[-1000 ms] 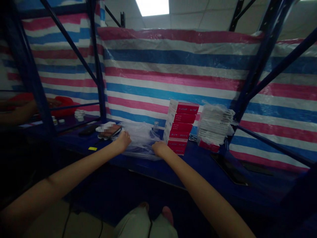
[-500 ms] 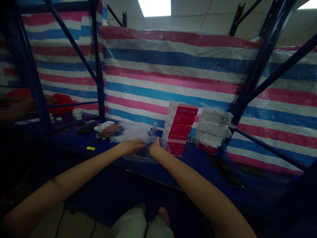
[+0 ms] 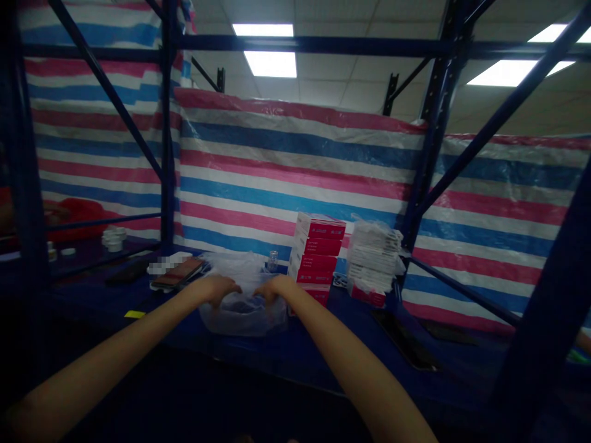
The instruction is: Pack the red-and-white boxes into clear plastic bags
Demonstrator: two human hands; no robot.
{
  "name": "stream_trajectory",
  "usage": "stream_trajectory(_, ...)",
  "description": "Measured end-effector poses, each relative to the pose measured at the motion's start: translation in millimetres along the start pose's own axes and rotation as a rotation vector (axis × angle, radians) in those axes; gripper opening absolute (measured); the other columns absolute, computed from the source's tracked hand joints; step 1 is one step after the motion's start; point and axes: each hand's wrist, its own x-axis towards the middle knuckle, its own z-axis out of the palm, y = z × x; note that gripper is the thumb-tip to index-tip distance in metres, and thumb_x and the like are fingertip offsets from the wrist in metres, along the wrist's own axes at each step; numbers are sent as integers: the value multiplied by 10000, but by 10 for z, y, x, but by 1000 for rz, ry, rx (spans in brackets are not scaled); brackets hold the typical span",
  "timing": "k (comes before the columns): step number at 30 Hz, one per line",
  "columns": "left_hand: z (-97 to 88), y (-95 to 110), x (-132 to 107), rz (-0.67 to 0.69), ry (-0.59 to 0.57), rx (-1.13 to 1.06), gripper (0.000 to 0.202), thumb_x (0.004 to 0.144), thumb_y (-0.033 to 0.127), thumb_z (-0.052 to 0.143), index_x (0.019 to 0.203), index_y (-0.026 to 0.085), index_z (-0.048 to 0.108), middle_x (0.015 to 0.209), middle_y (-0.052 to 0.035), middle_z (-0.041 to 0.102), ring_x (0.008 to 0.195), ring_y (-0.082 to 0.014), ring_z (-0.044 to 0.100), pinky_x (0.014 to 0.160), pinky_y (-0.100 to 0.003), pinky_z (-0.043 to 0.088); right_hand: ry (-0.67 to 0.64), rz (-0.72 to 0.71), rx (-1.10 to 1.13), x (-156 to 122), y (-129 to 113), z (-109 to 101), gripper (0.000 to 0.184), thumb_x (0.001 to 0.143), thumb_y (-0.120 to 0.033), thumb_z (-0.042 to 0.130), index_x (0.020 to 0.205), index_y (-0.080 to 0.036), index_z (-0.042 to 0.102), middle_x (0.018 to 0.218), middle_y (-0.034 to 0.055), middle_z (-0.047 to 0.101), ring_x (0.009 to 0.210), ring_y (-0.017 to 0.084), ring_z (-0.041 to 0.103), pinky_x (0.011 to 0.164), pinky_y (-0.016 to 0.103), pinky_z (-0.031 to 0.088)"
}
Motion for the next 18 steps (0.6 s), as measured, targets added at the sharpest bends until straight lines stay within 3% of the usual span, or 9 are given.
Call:
stream_trajectory(3, -79, 113, -115, 97, 99, -75, 724, 535, 122, 758, 1202, 266, 518, 1173, -102, 587, 1027, -288, 572, 807, -332, 453, -3, -62, -11, -98, -34, -52, 680, 546, -94, 728, 1190, -207, 538, 1254, 73, 535, 1072, 222, 549, 817, 268, 464)
stream_trajectory(6, -122, 203, -230, 212, 248, -142, 574, 669, 181, 687, 1210, 225, 502, 1165, -92, 583, 1049, -248, 558, 844, -305, 430, 105, -160, -88, -328, -97, -169, 559, 635, -156, 699, 1175, -158, 552, 1181, 85, 586, 1024, 198, 573, 836, 246, 441)
stream_trajectory(8, -149, 260, -324, 271, 398, -152, 471, 743, 194, 623, 1196, 230, 498, 1183, -69, 567, 1057, -213, 547, 877, -293, 405, 263, -206, -124, -560, -127, -300, 405, 715, -214, 650, 1112, -155, 597, 1071, 67, 641, 935, 177, 602, 829, 251, 440)
stream_trajectory(11, -171, 335, -474, 189, 620, -27, 227, 816, 178, 519, 1026, 235, 585, 1095, -41, 596, 991, -211, 554, 850, -326, 397, 716, -170, -166, -943, -101, -546, 322, 800, -229, 568, 1118, -177, 584, 1085, 51, 626, 969, 157, 571, 879, 264, 415)
stream_trajectory(13, -141, 351, -548, 43, 759, 69, 172, 819, 219, 521, 970, 234, 602, 1077, -52, 596, 990, -247, 533, 830, -373, 387, 1025, 3, -264, -1142, -18, -712, 394, 818, -288, 553, 1195, -175, 521, 1231, 88, 531, 1128, 209, 470, 963, 351, 359)
stream_trajectory(15, -64, 319, -582, -105, 874, 100, 301, 776, 316, 586, 1064, 231, 567, 1160, -82, 553, 1044, -289, 489, 841, -416, 370, 1186, 302, -346, -1261, 115, -863, 606, 784, -430, 572, 1298, -151, 413, 1361, 154, 379, 1252, 322, 311, 994, 520, 274)
stream_trajectory(17, 40, 240, -578, -227, 917, 93, 484, 730, 396, 625, 1161, 211, 505, 1211, -115, 511, 1064, -311, 468, 845, -434, 362, 1156, 643, -287, -1314, 283, -991, 863, 705, -571, 589, 1366, -103, 292, 1402, 231, 268, 1271, 424, 225, 936, 646, 232)
stream_trajectory(18, 91, 187, -567, -275, 908, 88, 490, 730, 400, 621, 1160, 199, 500, 1188, -122, 521, 1054, -310, 474, 838, -426, 365, 1063, 764, -205, -1326, 371, -1047, 938, 672, -616, 589, 1371, -76, 274, 1388, 262, 275, 1257, 445, 242, 913, 659, 247)
